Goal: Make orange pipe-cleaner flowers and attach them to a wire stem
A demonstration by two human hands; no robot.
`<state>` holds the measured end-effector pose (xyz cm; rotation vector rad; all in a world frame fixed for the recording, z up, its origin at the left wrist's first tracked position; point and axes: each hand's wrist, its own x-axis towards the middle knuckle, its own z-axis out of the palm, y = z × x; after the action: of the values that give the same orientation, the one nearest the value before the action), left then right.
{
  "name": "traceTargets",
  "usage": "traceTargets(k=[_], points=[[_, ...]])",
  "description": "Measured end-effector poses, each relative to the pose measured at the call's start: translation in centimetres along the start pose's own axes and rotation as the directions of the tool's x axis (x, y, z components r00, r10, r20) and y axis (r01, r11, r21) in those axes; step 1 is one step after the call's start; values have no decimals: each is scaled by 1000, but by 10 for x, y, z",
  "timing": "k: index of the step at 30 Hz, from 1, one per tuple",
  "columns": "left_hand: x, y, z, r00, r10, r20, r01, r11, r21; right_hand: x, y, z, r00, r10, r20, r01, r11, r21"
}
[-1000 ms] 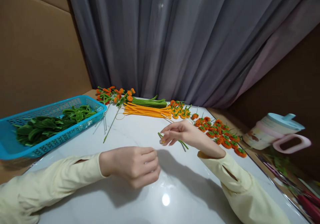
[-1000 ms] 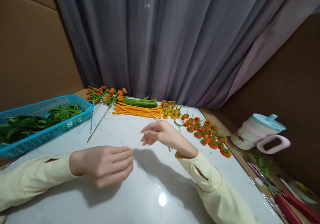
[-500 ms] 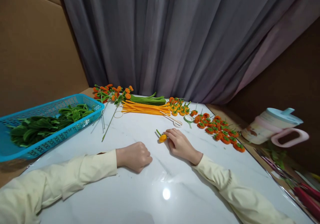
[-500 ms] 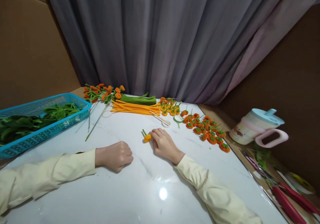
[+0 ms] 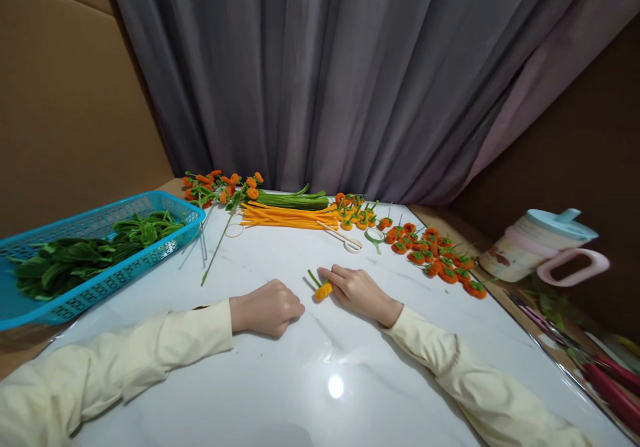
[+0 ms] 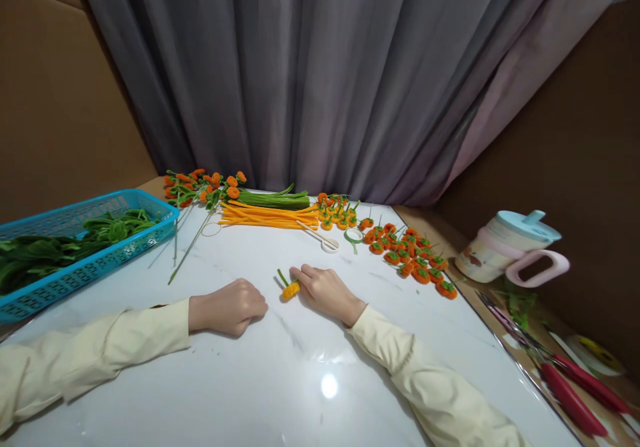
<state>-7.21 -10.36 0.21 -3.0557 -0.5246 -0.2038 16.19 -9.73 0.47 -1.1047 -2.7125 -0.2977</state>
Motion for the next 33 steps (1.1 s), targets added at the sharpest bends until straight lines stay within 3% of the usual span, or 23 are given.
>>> traceTargets(k=[16, 33], points=[[0, -1, 0, 1000, -19, 11, 20, 999, -35, 1, 0, -2, 990, 88, 114, -89, 996, 6], [0, -1, 0, 1000, -6, -9, 6, 999, -39, 0, 0, -2, 990, 92, 109, -92, 996, -10]])
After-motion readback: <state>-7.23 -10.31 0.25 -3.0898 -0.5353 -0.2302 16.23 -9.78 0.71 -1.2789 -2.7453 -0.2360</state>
